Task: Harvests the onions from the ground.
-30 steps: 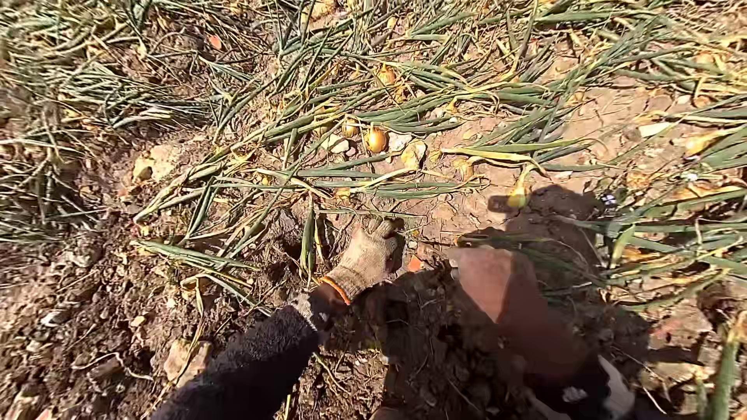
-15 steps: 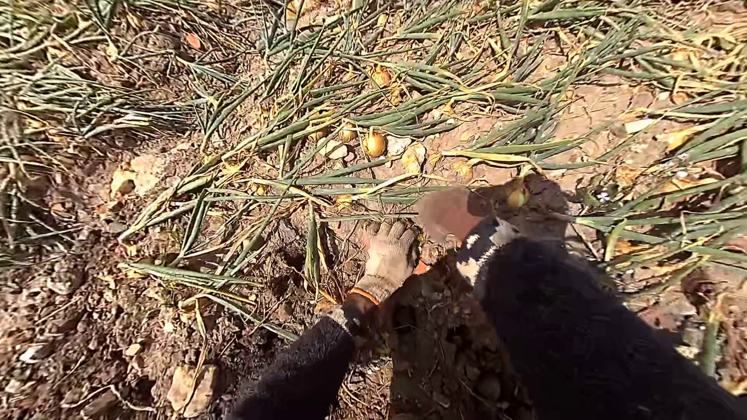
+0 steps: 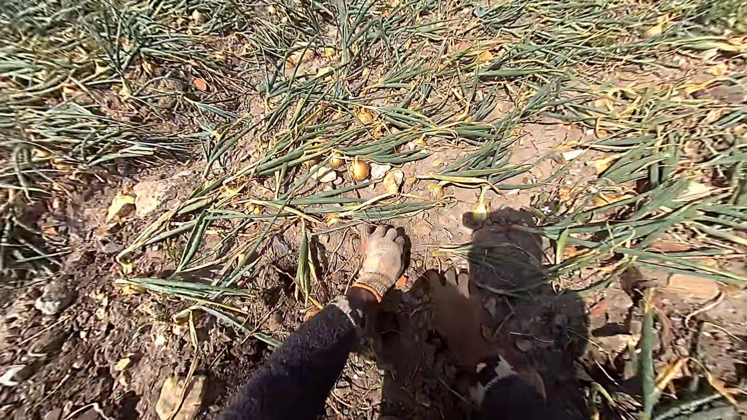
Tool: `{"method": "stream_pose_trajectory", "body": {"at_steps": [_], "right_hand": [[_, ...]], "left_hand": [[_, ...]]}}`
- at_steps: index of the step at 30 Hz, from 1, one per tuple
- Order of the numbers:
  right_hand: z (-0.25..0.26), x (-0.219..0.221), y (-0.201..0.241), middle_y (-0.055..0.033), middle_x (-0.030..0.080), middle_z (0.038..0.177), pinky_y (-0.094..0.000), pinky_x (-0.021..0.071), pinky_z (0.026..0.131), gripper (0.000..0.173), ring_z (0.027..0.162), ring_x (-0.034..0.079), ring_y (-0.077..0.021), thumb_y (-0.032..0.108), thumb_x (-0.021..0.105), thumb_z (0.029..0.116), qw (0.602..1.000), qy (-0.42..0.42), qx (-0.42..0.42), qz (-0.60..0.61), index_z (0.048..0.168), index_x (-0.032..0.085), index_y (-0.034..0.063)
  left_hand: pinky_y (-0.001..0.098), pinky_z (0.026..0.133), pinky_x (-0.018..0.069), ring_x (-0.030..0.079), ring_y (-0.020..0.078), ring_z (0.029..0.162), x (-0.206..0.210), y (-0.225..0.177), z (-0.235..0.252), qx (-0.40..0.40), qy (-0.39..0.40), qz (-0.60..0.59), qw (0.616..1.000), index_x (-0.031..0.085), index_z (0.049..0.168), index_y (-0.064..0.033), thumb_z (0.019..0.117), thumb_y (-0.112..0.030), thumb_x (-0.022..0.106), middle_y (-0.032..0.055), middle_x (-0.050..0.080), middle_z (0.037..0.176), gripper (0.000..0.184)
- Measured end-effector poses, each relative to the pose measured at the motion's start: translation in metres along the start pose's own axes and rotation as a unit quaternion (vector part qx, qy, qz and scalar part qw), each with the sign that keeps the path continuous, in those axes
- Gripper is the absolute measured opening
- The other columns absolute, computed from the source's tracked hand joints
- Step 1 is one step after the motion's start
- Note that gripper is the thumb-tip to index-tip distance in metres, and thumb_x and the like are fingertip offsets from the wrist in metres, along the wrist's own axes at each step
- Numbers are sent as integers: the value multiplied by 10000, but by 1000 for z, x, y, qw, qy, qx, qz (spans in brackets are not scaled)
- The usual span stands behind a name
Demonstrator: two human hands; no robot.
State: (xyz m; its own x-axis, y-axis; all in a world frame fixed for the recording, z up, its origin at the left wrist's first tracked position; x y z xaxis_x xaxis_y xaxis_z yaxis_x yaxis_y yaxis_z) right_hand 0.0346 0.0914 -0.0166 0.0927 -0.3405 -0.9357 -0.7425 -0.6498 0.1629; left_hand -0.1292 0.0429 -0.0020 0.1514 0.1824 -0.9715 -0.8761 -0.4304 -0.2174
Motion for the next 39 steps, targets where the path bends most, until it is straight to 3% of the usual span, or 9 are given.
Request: {"method": "stream_pose_trajectory", "body": {"at_steps": [12, 15, 19, 21, 25, 28, 31, 34, 39], "right_hand": [[-34, 69, 9, -127, 704, 1252, -567, 528, 926, 408, 1143, 666, -356, 363, 554, 994, 959, -276, 64, -28, 1281, 711, 119], [-36, 53, 6, -188, 696, 1198, -503, 592, 859, 347, 1117, 671, -385, 136, 639, 943, 987, -160, 32, 5, 1275, 690, 46], [-60, 1, -13, -239, 600, 1370, -580, 540, 947, 561, 1235, 614, -417, 230, 575, 987, 961, 223, 151, 60, 1503, 444, 54], [-67, -16, -43, -259, 653, 1269, -609, 538, 922, 617, 1144, 660, -434, 199, 609, 942, 960, 188, 200, 60, 1510, 433, 34], [-52, -38, -65, -241, 695, 1161, -607, 564, 867, 429, 1050, 692, -431, 175, 650, 959, 984, -34, 143, 97, 1348, 603, 0], [0, -45, -40, -178, 660, 1276, -565, 591, 840, 307, 1218, 619, -402, 85, 710, 910, 985, -161, 1, 69, 1214, 700, 48], [52, -34, -22, -193, 572, 1415, -575, 599, 819, 416, 1257, 594, -415, 81, 682, 936, 987, -136, -84, 10, 1349, 637, 86], [66, -29, -8, -216, 608, 1321, -581, 593, 781, 405, 1145, 636, -432, 63, 668, 941, 992, -81, -89, -28, 1342, 619, 75], [60, -49, -9, -262, 675, 1028, -635, 559, 715, 283, 916, 692, -459, 253, 582, 1031, 998, -27, 8, 61, 1209, 633, 39]], "left_hand": [[575, 1070, 426, 644, 306, 1145, -14, 31, 31, 33, 29, -24, 999, 787, 1024, -137, 960, -283, 676, 85, 732, 1112, 194], [580, 1071, 435, 640, 325, 1160, -10, 23, 25, 34, 45, -8, 998, 771, 1063, -126, 968, -296, 667, 106, 723, 1135, 220], [599, 1092, 416, 586, 364, 1225, 30, -32, -30, 126, 133, -20, 983, 743, 1071, -102, 888, -242, 723, 137, 683, 1193, 232], [602, 1106, 418, 530, 366, 1326, 43, -52, -53, 114, 245, -63, 961, 686, 1231, -104, 939, -161, 651, 140, 620, 1351, 300], [558, 1060, 471, 565, 301, 1314, 45, -8, -54, -16, -21, -37, 999, 712, 1240, -210, 997, -441, 587, 75, 659, 1326, 358], [606, 938, 501, 569, 363, 1260, 36, 10, -38, -37, -33, -7, 999, 665, 1298, -219, 966, -507, 620, 103, 622, 1350, 442], [625, 955, 492, 588, 394, 1195, 33, 6, -21, 7, 5, 4, 1000, 710, 1208, -169, 934, -293, 709, 132, 655, 1244, 301], [600, 947, 505, 619, 399, 1156, 15, 8, -2, 57, 59, 11, 997, 723, 1156, -83, 895, -163, 742, 155, 685, 1184, 274], [587, 906, 508, 658, 382, 1086, -26, 53, 30, 81, 86, 35, 992, 739, 1083, -81, 971, -260, 661, 152, 709, 1109, 225]]}}
Point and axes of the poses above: each hand's wrist, its own z-axis towards the middle knuckle, its own x-axis out of the palm, y = z × x, the point moved 4 cm from there along z, towards the middle knuckle
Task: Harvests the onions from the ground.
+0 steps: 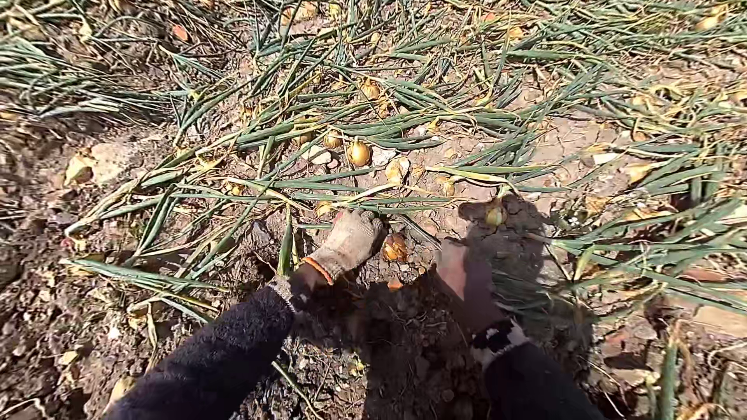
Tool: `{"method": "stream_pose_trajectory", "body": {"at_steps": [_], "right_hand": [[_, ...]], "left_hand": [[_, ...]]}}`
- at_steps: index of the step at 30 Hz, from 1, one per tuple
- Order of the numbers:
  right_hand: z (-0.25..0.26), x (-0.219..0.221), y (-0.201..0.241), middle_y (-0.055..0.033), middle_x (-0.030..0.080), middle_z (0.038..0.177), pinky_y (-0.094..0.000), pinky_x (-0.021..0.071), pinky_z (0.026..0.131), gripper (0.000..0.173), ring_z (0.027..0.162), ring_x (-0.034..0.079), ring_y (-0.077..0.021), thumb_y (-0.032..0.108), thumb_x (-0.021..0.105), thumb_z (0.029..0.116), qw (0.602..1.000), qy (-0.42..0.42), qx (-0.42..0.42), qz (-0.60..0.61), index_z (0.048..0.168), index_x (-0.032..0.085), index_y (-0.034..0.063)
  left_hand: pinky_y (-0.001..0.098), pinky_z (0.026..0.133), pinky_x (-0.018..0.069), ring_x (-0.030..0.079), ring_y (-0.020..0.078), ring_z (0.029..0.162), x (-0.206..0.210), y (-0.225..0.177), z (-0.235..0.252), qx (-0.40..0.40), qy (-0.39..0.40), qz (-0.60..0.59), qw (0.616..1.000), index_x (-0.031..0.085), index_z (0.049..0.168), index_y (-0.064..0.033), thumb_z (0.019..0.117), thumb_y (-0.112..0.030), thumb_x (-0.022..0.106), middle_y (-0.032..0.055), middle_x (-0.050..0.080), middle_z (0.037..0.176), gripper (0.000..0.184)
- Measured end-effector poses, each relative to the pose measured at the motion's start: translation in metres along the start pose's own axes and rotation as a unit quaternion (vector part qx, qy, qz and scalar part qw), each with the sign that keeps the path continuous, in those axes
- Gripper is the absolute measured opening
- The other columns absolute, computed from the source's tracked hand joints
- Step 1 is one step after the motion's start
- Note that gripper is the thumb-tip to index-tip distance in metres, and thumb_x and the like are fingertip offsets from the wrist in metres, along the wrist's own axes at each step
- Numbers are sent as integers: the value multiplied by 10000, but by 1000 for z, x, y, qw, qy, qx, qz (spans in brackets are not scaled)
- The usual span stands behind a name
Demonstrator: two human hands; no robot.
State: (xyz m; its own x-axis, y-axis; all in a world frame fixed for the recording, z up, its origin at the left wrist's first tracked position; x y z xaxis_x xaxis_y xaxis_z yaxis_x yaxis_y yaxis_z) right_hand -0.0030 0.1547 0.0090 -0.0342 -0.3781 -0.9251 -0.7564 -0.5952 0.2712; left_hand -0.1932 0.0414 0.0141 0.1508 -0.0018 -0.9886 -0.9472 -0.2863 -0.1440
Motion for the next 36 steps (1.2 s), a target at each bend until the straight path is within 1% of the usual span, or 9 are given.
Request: {"method": "stream_pose_trajectory", "body": {"at_steps": [3, 10, 12, 15, 19, 22, 24, 28, 36], "right_hand": [[4, -1, -4, -236, 706, 946, -625, 557, 734, 324, 900, 703, -440, 333, 601, 1016, 1000, -3, 12, -19, 1078, 696, 29], [-137, 18, -53, -182, 724, 1086, -633, 532, 856, 492, 1032, 699, -393, 521, 515, 1022, 960, 265, 89, -1, 1206, 684, 97], [-166, 10, -91, -187, 724, 995, -618, 541, 864, 473, 967, 702, -376, 484, 585, 999, 961, 219, 126, 110, 1157, 703, 54], [-191, -30, -126, -49, 643, 749, -445, 558, 620, 376, 665, 640, -196, 443, 653, 946, 950, 63, 129, 277, 1004, 689, 74], [-170, -73, -127, 5, 682, 807, -325, 592, 617, 374, 687, 662, -106, 379, 796, 832, 923, -71, 101, 364, 1074, 682, 118], [-115, -54, -110, -143, 696, 894, -558, 566, 731, 340, 797, 685, -299, 350, 681, 987, 973, -82, 77, 201, 1140, 694, 47], [-79, -18, -96, -209, 703, 1132, -640, 546, 853, 377, 1010, 690, -410, 347, 597, 1038, 991, -46, 94, 87, 1246, 683, 45], [-59, 32, -72, -251, 520, 1444, -608, 569, 865, 451, 1177, 628, -447, 192, 559, 1024, 992, -24, 125, -4, 1437, 525, 16], [-48, 3, -64, -259, 687, 1059, -599, 573, 765, 258, 970, 702, -433, 185, 534, 1022, 973, 101, 193, -79, 1112, 655, -24]], "left_hand": [[606, 898, 513, 660, 381, 1066, -9, 5, 1, -36, 74, 3, 997, 742, 1099, -114, 935, -263, 698, 137, 708, 1112, 225], [589, 1008, 499, 622, 386, 1206, 35, -16, -48, -60, -3, -55, 997, 705, 1207, -59, 1000, -296, 625, 178, 674, 1251, 324], [575, 1018, 497, 622, 369, 1209, 36, -33, -66, -50, -25, -86, 995, 709, 1191, -60, 1017, -302, 598, 176, 679, 1234, 318], [545, 974, 530, 644, 334, 1138, 28, -69, -103, -17, 0, -136, 991, 710, 1151, -76, 1021, -279, 571, 140, 686, 1150, 278], [431, 947, 555, 680, 264, 1039, 17, -152, -143, 126, 79, -340, 929, 699, 1040, -46, 1065, -337, 516, 131, 705, 1031, 344], [511, 970, 527, 642, 331, 1135, 37, -225, -171, 263, 258, -457, 810, 696, 1176, -33, 1014, -181, 608, 172, 678, 1166, 236], [597, 1019, 470, 565, 387, 1276, 61, -252, -186, 298, 298, -401, 813, 641, 1315, -70, 969, -104, 624, 175, 629, 1333, 348], [587, 1009, 486, 585, 356, 1260, 77, -223, -175, 231, 244, -303, 892, 700, 1167, -125, 1023, -219, 590, 134, 660, 1269, 204], [494, 1023, 505, 647, 249, 1166, 82, -130, -172, 75, 168, -371, 910, 731, 1133, -136, 1033, -299, 559, 73, 709, 1168, 258]]}}
Point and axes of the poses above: each hand's wrist, its own z-axis towards the middle knuckle, its own x-axis out of the palm, y = z × x, the point moved 4 cm from there along z, towards the middle knuckle
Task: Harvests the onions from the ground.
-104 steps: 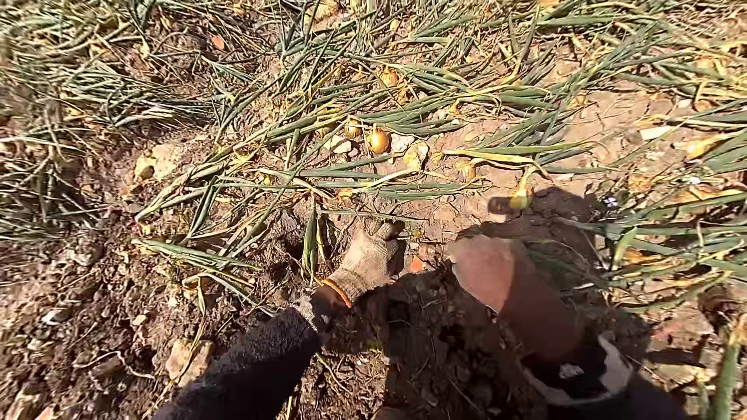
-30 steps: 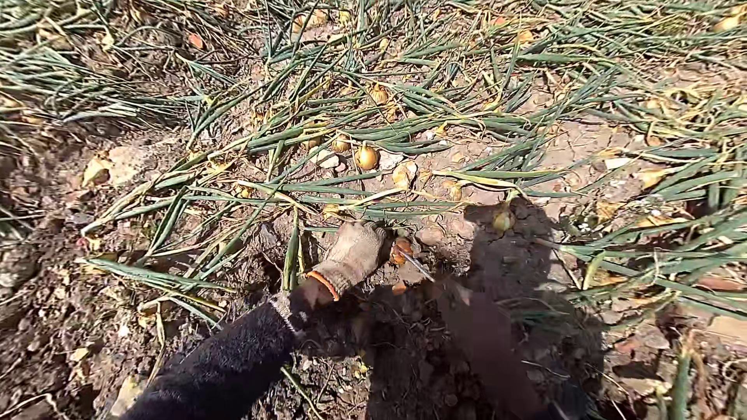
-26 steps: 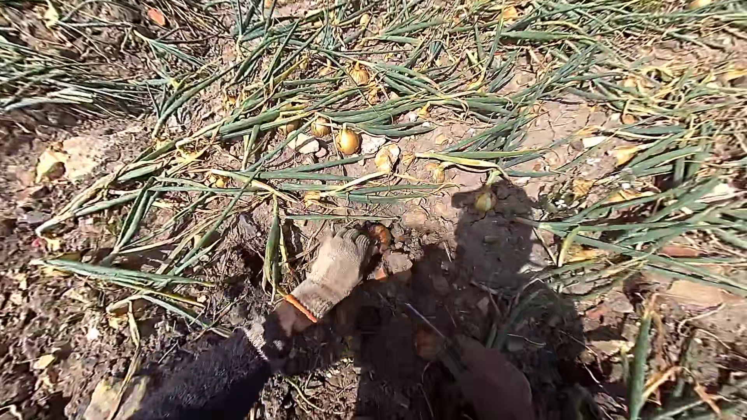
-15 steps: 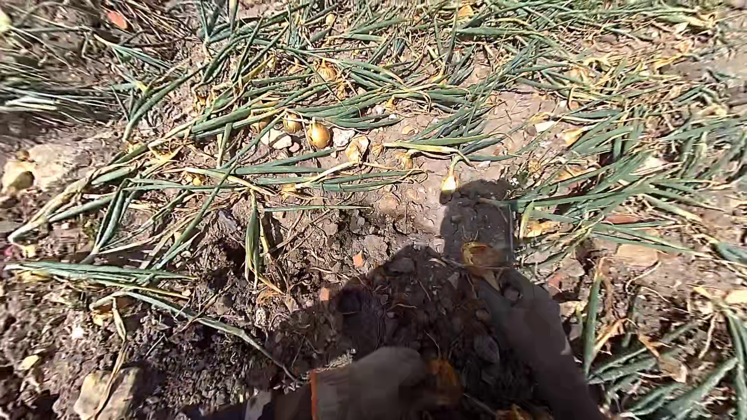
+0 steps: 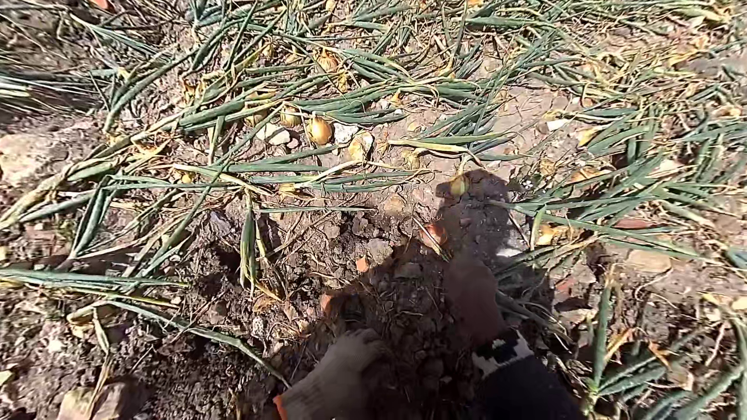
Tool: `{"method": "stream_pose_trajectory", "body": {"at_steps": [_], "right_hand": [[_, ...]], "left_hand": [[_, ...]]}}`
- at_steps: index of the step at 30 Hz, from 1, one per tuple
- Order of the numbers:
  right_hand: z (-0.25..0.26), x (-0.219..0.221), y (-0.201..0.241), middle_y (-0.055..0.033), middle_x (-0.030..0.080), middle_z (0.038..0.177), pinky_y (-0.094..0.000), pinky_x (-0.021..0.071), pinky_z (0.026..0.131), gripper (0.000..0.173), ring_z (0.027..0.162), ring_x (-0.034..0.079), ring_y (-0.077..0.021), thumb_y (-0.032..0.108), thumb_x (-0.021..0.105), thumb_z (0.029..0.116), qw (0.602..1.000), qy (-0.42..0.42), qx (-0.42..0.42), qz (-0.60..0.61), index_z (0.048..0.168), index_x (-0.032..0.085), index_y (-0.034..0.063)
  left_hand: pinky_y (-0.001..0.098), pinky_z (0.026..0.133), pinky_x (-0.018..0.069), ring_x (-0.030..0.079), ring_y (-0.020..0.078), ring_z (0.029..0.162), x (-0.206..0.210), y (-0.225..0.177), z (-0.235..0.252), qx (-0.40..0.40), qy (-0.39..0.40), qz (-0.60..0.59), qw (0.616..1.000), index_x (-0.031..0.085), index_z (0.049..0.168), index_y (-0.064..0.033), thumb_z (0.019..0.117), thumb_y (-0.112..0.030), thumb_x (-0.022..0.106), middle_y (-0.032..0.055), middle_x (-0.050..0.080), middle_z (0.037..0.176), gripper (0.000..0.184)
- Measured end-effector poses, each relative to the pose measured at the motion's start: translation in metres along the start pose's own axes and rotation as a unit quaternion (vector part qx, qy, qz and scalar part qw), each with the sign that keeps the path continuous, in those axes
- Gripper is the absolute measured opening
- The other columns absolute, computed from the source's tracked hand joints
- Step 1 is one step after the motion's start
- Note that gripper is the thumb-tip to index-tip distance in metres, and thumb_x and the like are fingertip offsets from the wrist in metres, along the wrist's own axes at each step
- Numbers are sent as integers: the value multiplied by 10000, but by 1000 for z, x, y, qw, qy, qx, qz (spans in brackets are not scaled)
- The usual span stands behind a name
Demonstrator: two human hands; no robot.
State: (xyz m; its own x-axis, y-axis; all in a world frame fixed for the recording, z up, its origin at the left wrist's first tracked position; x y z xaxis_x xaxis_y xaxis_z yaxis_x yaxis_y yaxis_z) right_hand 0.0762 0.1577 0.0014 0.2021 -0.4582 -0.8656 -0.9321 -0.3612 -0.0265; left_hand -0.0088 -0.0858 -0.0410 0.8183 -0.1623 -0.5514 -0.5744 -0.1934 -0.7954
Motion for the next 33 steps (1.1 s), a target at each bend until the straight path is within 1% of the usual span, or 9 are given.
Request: {"method": "stream_pose_trajectory", "body": {"at_steps": [5, 8, 11, 15, 19, 21, 26, 29, 33], "right_hand": [[16, 4, -22, -302, 654, 1131, -666, 526, 838, 408, 1043, 652, -479, 314, 602, 1015, 986, 36, -6, 164, 1212, 631, -42], [-11, -26, -5, -209, 613, 868, -546, 503, 614, 420, 724, 599, -354, 425, 648, 989, 950, 39, -44, 307, 1077, 641, 15], [-47, -63, 24, -130, 602, 722, -508, 507, 551, 385, 616, 602, -292, 457, 603, 1018, 960, 28, -104, 258, 974, 666, 80], [-100, -84, -45, -29, 650, 764, -453, 548, 664, 300, 715, 645, -191, 439, 620, 973, 963, 34, -208, 170, 987, 705, 152], [-167, -69, -156, -215, 717, 1120, -657, 536, 860, 287, 1022, 692, -431, 267, 661, 990, 947, 198, -248, 48, 1123, 722, 19], [-168, -53, -212, -174, 615, 1418, -680, 492, 991, 361, 1266, 602, -432, 279, 655, 993, 954, 232, -188, -9, 1274, 700, 56], [-71, -85, -236, -166, 734, 1132, -618, 564, 886, 244, 1047, 708, -384, 190, 666, 968, 987, -113, -116, 14, 1174, 742, 84], [23, -85, -211, -171, 725, 1151, -637, 561, 869, 262, 1051, 700, -399, 169, 684, 961, 981, -150, -120, 2, 1213, 723, 109], [118, -79, -199, -177, 678, 1252, -624, 553, 909, 396, 1177, 644, -395, 230, 729, 920, 976, -136, -162, -52, 1283, 667, 84]], "left_hand": [[549, 982, 507, 646, 298, 1163, 18, -9, 17, -33, 29, 96, 994, 723, 1142, -174, 1030, -335, 528, 78, 700, 1184, 276], [548, 964, 518, 651, 289, 1152, 22, -7, 20, -22, 13, 104, 994, 720, 1121, -190, 1024, -332, 537, 61, 703, 1171, 251], [466, 985, 537, 655, 220, 1154, 13, 4, 5, -26, -55, 12, 998, 728, 1117, -165, 1024, -325, 559, 45, 706, 1179, 252], [392, 969, 566, 684, 157, 1074, -15, 14, 6, -113, -203, -100, 967, 738, 1159, -98, 1013, -323, 584, 58, 717, 1154, 310], [477, 1033, 530, 656, 242, 1184, -40, -8, 48, -50, -238, 22, 970, 714, 1226, -104, 1004, -378, 579, 99, 699, 1241, 378], [489, 1038, 523, 644, 247, 1198, -58, -23, 89, -2, -256, 84, 963, 715, 1240, -153, 1010, -430, 565, 78, 690, 1256, 390], [652, 1091, 398, 494, 432, 1346, -106, -59, 227, 10, -256, 203, 945, 691, 1267, -130, 970, -442, 638, 203, 580, 1392, 434], [699, 1174, 247, 407, 465, 1425, -119, -68, 311, -101, -239, 289, 922, 655, 1297, -73, 953, -521, 608, 238, 548, 1436, 567], [658, 1136, 350, 482, 427, 1369, -117, -61, 345, -207, -302, 208, 907, 680, 1219, -38, 955, -583, 563, 220, 581, 1388, 616]]}}
Point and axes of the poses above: each hand's wrist, its own z-axis towards the middle knuckle, its own x-axis out of the palm, y = z × x, the point moved 4 cm from there along z, towards the middle knuckle
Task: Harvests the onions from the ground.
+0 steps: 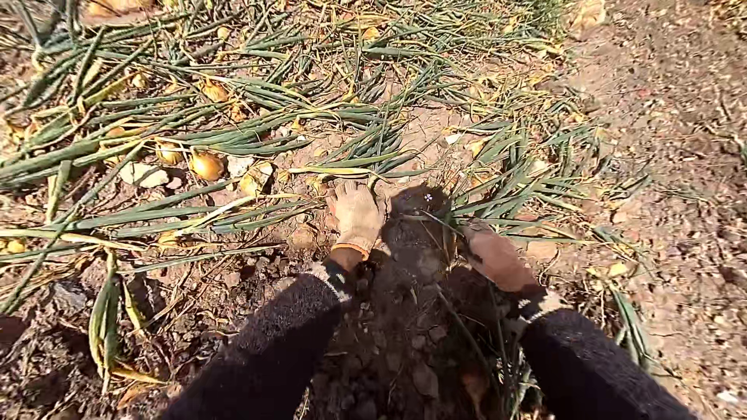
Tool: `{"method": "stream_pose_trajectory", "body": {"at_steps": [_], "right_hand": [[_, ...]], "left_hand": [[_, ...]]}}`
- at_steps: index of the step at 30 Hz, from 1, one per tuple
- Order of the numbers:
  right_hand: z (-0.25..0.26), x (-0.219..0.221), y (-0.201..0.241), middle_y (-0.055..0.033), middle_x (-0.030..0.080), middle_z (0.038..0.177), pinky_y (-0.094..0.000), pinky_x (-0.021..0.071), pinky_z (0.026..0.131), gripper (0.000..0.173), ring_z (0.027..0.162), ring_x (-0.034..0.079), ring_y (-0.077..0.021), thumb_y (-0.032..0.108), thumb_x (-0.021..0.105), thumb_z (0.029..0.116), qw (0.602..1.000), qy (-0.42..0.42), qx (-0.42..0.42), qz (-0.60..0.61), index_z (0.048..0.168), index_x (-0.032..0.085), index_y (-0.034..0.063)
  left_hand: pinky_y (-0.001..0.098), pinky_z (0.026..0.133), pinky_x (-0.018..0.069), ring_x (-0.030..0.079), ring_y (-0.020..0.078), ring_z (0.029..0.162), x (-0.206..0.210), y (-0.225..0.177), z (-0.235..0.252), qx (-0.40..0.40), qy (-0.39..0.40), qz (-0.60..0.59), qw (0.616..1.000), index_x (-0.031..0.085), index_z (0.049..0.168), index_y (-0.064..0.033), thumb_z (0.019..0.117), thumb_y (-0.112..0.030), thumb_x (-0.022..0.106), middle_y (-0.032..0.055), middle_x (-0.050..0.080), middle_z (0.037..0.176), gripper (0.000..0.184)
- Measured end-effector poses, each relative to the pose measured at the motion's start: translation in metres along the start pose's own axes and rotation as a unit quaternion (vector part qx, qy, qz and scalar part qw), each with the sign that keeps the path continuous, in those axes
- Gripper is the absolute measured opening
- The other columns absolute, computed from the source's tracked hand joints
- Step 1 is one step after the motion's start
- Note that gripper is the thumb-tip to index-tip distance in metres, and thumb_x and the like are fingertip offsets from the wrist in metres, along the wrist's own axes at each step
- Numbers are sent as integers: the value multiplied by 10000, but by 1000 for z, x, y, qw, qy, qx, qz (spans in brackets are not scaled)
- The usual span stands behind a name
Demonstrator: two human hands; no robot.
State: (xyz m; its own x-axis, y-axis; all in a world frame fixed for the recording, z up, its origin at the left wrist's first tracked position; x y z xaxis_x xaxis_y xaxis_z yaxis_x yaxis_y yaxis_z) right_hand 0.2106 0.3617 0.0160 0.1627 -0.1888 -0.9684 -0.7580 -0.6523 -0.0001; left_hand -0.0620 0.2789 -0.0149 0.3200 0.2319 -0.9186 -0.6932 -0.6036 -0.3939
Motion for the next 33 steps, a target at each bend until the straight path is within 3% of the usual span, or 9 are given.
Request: {"method": "stream_pose_trajectory", "body": {"at_steps": [2, 5, 11, 15, 20, 22, 26, 29, 33], "right_hand": [[22, 7, -7, -180, 692, 1202, -623, 563, 865, 339, 1124, 667, -397, 266, 680, 958, 999, 23, 6, -23, 1252, 675, 96], [30, 6, -3, -175, 715, 1118, -631, 567, 812, 249, 1037, 691, -405, 225, 660, 963, 998, 18, 48, -30, 1177, 707, 107], [-2, 18, 2, -204, 693, 871, -645, 532, 608, 284, 807, 696, -443, 270, 608, 974, 989, -66, 124, 53, 1214, 636, 120], [-61, 16, 45, -186, 729, 1011, -628, 559, 755, 334, 905, 712, -411, 308, 564, 1022, 974, -85, 201, 65, 1297, 654, 142], [-149, 20, 57, -185, 704, 1154, -620, 558, 863, 648, 1011, 701, -415, 250, 629, 987, 963, 153, 158, 155, 1578, 364, 256], [-160, 22, 39, -154, 681, 1265, -608, 576, 848, 626, 1103, 684, -393, 106, 611, 952, 979, 145, 106, 100, 1543, 439, 219], [-130, 15, -15, -105, 695, 1255, -560, 565, 923, 269, 1213, 637, -342, 70, 609, 957, 999, 12, 47, -6, 1179, 747, 134], [-76, 6, -40, -99, 656, 1352, -616, 574, 865, 377, 1224, 623, -380, 50, 717, 887, 999, -29, 33, -10, 1256, 720, 132], [-34, 18, -50, -183, 693, 1244, -656, 542, 878, 307, 1102, 677, -419, 198, 644, 979, 995, -15, 94, 14, 1271, 692, 117]], "left_hand": [[604, 1016, 498, 564, 370, 1292, 13, 11, -3, -30, -23, -63, 997, 652, 1274, -126, 953, -605, 559, 157, 590, 1383, 584], [650, 1007, 483, 531, 415, 1328, 15, 6, 6, -61, 10, -115, 991, 556, 1451, -202, 916, -583, 614, 176, 552, 1452, 659], [618, 1066, 438, 558, 346, 1300, 17, 5, 15, -21, -16, -152, 988, 716, 1191, -152, 1005, -546, 530, 114, 657, 1313, 474], [624, 908, 535, 686, 345, 1049, -3, 14, -8, -29, 68, -355, 932, 672, 1255, -137, 1001, -611, 537, 157, 714, 1134, 554], [543, 709, 550, 661, 284, 792, -13, 16, -33, -31, 98, -430, 897, 665, 1169, -124, 997, -600, 556, 128, 683, 921, 518], [470, 596, 575, 661, 236, 675, -15, 14, -60, -18, 70, -466, 882, 668, 1154, -118, 1011, -542, 576, 101, 684, 850, 457], [472, 732, 603, 697, 224, 781, -3, 38, -144, 24, 155, -355, 921, 693, 1145, -75, 998, -428, 634, 102, 712, 929, 387], [511, 854, 579, 688, 249, 923, -2, 42, -163, 73, 240, -210, 945, 705, 1121, -112, 974, -418, 629, 95, 696, 1030, 348], [553, 900, 558, 690, 275, 1035, -20, 19, -128, 155, 150, -147, 965, 740, 1128, -139, 984, -277, 626, 95, 716, 1124, 230]]}}
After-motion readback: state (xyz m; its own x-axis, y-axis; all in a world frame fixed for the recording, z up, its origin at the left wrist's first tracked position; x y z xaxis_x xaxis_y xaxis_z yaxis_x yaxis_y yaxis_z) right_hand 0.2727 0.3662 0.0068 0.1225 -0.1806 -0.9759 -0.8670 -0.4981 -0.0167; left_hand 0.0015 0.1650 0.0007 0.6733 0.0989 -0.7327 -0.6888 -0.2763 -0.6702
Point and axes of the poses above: each hand's wrist, its own z-axis towards the middle knuckle, its own x-axis out of the palm, y = z × x, the point moved 4 cm from there along z, towards the middle knuckle
